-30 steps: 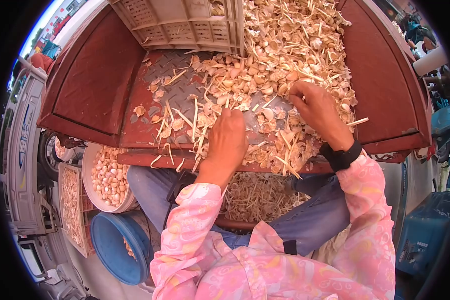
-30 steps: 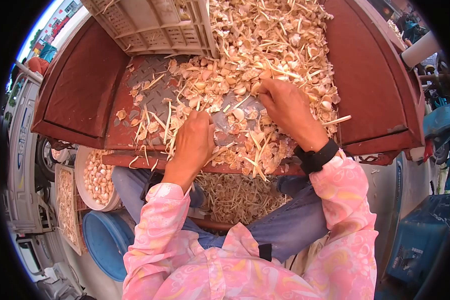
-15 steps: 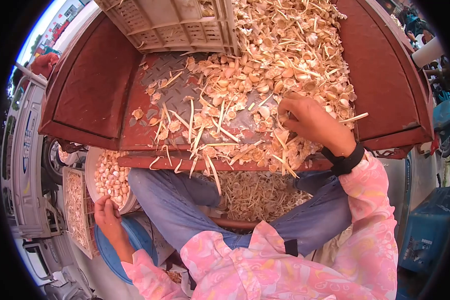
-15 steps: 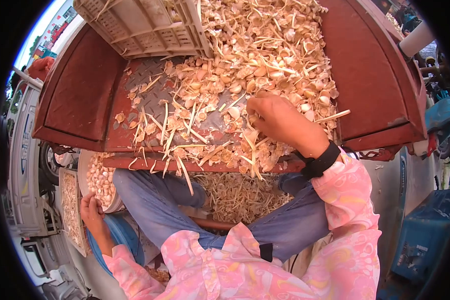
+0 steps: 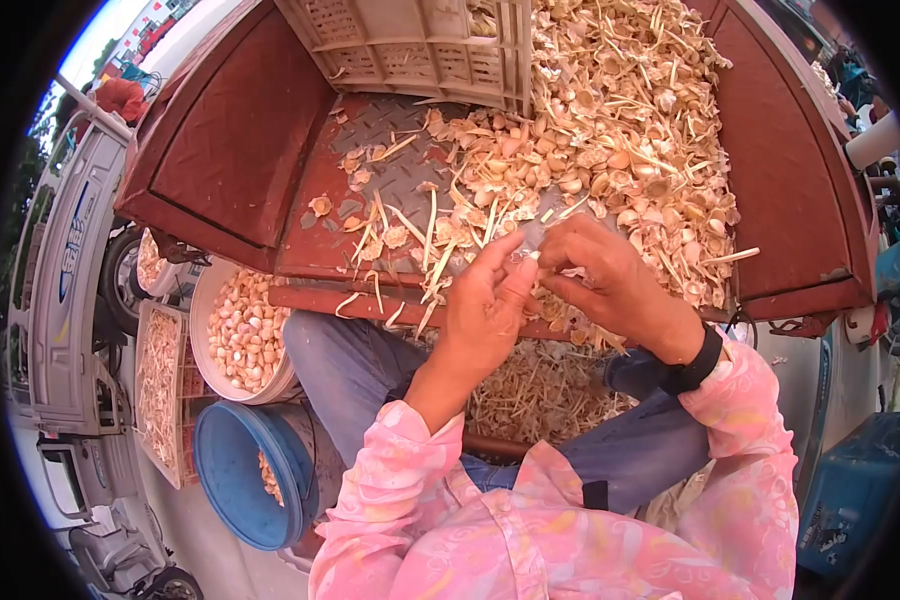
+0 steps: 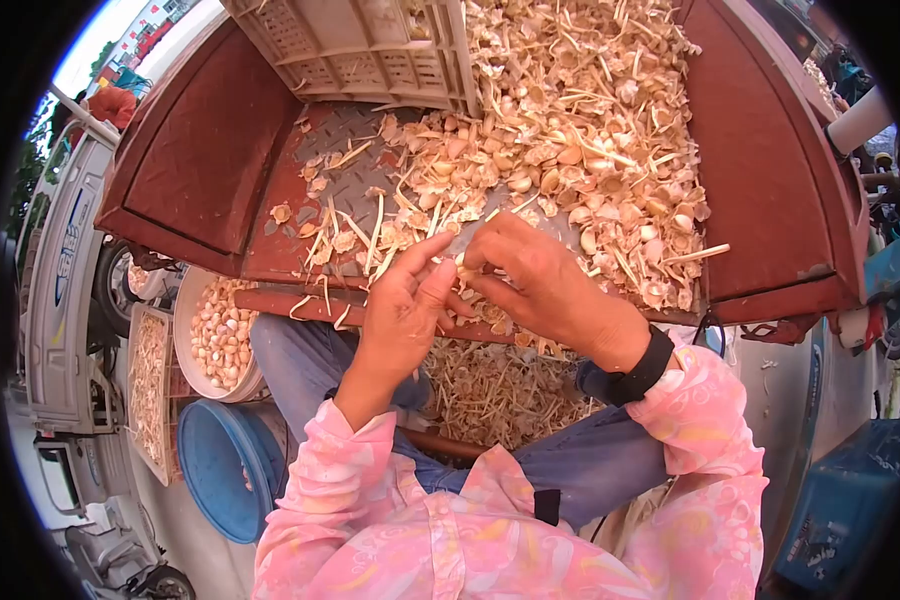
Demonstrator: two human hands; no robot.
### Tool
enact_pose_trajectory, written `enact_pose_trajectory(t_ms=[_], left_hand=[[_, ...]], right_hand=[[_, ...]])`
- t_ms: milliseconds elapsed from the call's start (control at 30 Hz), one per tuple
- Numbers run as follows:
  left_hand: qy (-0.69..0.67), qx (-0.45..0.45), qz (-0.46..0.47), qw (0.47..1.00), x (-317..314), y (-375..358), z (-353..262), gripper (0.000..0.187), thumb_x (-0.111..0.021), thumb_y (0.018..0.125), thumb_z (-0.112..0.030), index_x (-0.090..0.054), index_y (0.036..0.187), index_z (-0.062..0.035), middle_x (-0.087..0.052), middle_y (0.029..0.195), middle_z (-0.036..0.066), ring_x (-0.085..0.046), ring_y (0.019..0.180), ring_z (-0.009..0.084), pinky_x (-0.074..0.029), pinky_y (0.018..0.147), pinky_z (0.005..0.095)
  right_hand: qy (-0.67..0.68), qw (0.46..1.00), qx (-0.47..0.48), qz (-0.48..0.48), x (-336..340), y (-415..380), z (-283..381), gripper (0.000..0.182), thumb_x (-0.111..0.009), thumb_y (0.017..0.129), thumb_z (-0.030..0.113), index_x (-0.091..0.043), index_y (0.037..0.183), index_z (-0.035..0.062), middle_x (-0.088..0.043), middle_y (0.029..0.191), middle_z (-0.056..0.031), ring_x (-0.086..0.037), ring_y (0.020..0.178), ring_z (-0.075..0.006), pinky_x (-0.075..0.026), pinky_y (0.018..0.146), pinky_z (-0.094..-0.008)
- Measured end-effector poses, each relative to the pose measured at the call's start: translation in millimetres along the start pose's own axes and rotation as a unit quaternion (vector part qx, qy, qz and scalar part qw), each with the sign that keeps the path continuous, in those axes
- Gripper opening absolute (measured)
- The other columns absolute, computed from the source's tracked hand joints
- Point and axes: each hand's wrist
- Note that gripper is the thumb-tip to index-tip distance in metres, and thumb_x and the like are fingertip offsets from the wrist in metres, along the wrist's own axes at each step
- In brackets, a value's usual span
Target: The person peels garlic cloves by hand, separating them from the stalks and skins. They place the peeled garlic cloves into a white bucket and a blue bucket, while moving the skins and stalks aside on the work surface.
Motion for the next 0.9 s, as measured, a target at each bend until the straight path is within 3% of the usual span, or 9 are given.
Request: enact_pose_trajectory(t_ms=[33,133,233,367,467,567,633,667,900], left_hand=[[-0.013,0.019,0.028,0.999,-7.7,10.1,6.5,0.039,-0.05,0.096,-0.022,-0.045,0.127,0.0014,-0.062,0.087,0.004,-0.057,0.067,0.0063,-0.043,0.055,0.0175],[-0.048,0.036,0.03,0.998,-12.7,13.7,12.5,0.032,-0.049,0.096,-0.02,-0.048,0.121,0.0012,-0.059,0.082,0.001,-0.054,0.064,0.0045,-0.042,0.052,0.0164],[-0.134,0.0,-0.044,0.99,-27.4,10.6,25.9,0.027,-0.05,0.096,-0.019,-0.051,0.115,0.0001,-0.058,0.08,0.001,-0.052,0.062,0.0039,-0.042,0.052,0.0166],[-0.104,-0.017,-0.106,0.989,-40.3,9.3,29.8,0.023,-0.052,0.095,-0.017,-0.051,0.111,-0.0002,-0.059,0.081,0.002,-0.052,0.061,0.0044,-0.043,0.051,0.0169],[-0.161,-0.007,-0.101,0.982,-38.1,8.3,31.8,0.023,-0.053,0.094,-0.014,-0.051,0.111,0.0003,-0.06,0.083,0.004,-0.053,0.061,0.0054,-0.043,0.052,0.017],[-0.269,-0.011,-0.055,0.962,-30.2,9.0,34.8,0.023,-0.053,0.093,-0.013,-0.049,0.111,0.0007,-0.062,0.085,0.007,-0.056,0.064,0.0073,-0.048,0.055,0.0177],[-0.292,-0.007,-0.051,0.955,-29.5,9.1,33.4,0.023,-0.053,0.093,-0.013,-0.048,0.112,0.0009,-0.063,0.087,0.009,-0.059,0.067,0.0091,-0.051,0.059,0.0188],[-0.294,-0.014,-0.051,0.954,-29.2,9.3,34.7,0.023,-0.053,0.093,-0.012,-0.048,0.111,0.0011,-0.063,0.088,0.01,-0.061,0.069,0.0099,-0.052,0.061,0.0196],[-0.282,-0.032,-0.072,0.956,-37.0,9.3,42.6,0.021,-0.051,0.094,-0.011,-0.045,0.11,0.0009,-0.063,0.094,0.012,-0.064,0.076,0.0127,-0.055,0.066,0.0226]], right_hand=[[-0.009,1.0,0.023,-0.014,-0.5,-0.5,0.2,0.017,-0.064,0.074,-0.001,-0.053,0.087,0.0027,-0.051,0.081,-0.0099,-0.057,0.068,-0.0234,-0.046,0.062,-0.0304],[0.068,0.996,-0.052,-0.014,3.0,-5.6,-3.0,0.012,-0.062,0.077,0.001,-0.054,0.086,0.002,-0.052,0.08,-0.0112,-0.056,0.07,-0.0276,-0.044,0.062,-0.0341],[0.064,0.994,-0.088,-0.02,-2.2,-8.0,-5.2,0.01,-0.061,0.079,0.001,-0.055,0.088,0.0018,-0.052,0.078,-0.0103,-0.057,0.069,-0.0259,-0.045,0.062,-0.033],[0.012,0.995,-0.077,-0.066,-9.4,-10.6,-9.9,0.012,-0.06,0.081,0.002,-0.057,0.092,0.0023,-0.054,0.078,-0.0086,-0.058,0.07,-0.0223,-0.046,0.063,-0.03],[0.289,0.922,-0.249,-0.064,-18.3,-18.9,-17.9,0.014,-0.061,0.081,0.004,-0.057,0.095,0.0029,-0.056,0.08,-0.0088,-0.059,0.071,-0.0237,-0.047,0.064,-0.0302],[0.423,0.839,-0.329,-0.097,-11.0,-14.5,-17.4,0.016,-0.063,0.079,0.004,-0.058,0.094,0.003,-0.057,0.083,-0.0099,-0.058,0.075,-0.026,-0.047,0.067,-0.0318],[0.138,0.975,-0.135,-0.111,-5.2,-11.6,-21.3,0.016,-0.065,0.078,0.005,-0.057,0.092,0.003,-0.056,0.082,-0.0098,-0.058,0.075,-0.0255,-0.046,0.067,-0.032],[-0.013,0.993,-0.029,-0.113,-3.4,-10.1,-22.0,0.016,-0.066,0.077,0.005,-0.057,0.091,0.003,-0.056,0.082,-0.0098,-0.057,0.075,-0.0252,-0.046,0.067,-0.0321],[0.075,0.989,-0.118,-0.045,-3.2,-13.8,-4.7,0.015,-0.067,0.075,0.005,-0.054,0.081,0.0032,-0.053,0.079,-0.0097,-0.056,0.073,-0.0263,-0.044,0.065,-0.0337]])
Point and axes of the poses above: each hand's wrist, its own y-axis towards the middle knuckle, its own x-axis out of the back of the hand, z = x × y
